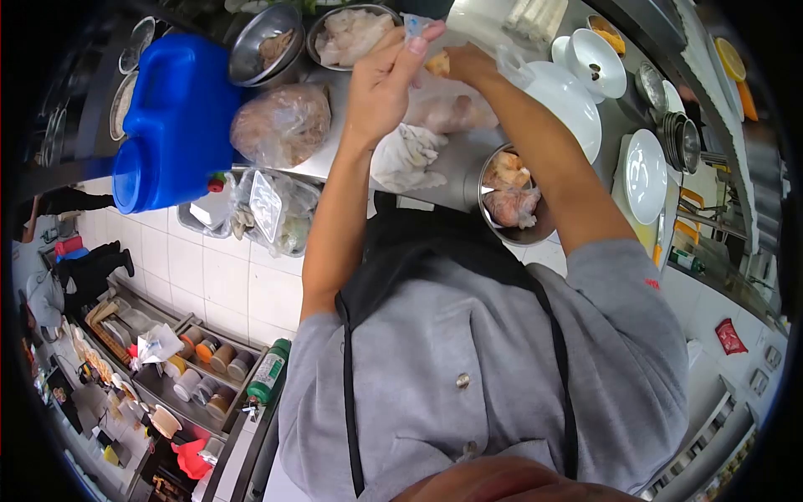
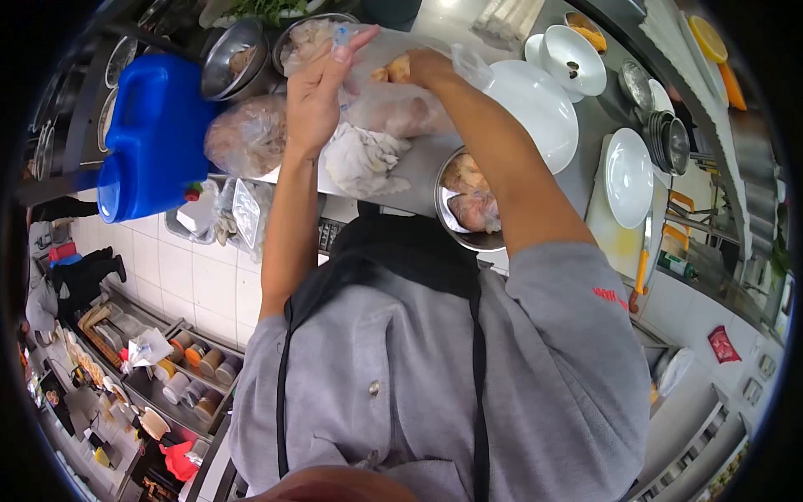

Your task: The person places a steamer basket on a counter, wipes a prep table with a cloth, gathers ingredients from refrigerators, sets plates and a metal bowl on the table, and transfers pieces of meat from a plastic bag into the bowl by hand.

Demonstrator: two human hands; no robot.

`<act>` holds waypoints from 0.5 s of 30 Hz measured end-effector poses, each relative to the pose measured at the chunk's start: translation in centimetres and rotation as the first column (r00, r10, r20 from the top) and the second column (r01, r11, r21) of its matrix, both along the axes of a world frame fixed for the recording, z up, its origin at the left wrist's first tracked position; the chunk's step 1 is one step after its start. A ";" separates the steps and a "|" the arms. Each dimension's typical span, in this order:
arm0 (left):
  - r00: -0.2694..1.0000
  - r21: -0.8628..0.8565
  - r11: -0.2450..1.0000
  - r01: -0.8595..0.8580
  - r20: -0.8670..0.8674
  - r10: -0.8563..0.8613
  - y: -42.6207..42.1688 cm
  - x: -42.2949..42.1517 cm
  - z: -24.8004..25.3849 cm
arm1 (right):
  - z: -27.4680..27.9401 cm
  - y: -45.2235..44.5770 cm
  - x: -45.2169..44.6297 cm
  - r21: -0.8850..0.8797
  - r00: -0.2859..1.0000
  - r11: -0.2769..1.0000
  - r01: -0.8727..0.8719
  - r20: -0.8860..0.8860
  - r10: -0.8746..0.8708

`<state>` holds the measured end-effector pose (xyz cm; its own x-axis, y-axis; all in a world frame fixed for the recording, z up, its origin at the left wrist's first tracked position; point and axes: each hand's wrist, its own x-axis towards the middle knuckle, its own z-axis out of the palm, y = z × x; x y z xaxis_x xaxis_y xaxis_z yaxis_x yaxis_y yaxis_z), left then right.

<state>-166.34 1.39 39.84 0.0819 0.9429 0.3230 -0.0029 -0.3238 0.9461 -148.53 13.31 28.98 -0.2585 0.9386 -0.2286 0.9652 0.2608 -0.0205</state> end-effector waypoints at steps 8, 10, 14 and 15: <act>0.994 0.061 0.994 -0.096 0.057 0.092 1.9 -1.1 -0.9 | 7.6 -1.4 0.9 -0.070 0.960 0.993 -0.091 -0.270 0.069; 0.988 0.066 0.988 -0.142 0.076 0.137 2.7 -1.0 0.3 | 9.0 -1.9 2.2 0.109 0.911 0.978 -0.177 -0.358 0.204; 0.984 0.102 0.979 -0.174 0.068 0.168 3.4 -0.6 1.0 | 14.5 -5.6 5.7 0.399 0.669 0.860 -0.316 -0.549 0.501; 0.982 0.033 0.987 -0.160 0.106 0.156 3.0 -0.5 1.0 | 17.2 -6.7 6.1 0.477 0.605 0.820 -0.316 -0.565 0.561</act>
<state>-166.84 4.38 40.81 -0.1026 0.9270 0.3607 -0.0453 -0.3666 0.9293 -142.44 6.60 46.21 -0.6203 0.6498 0.4393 0.4862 0.7580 -0.4347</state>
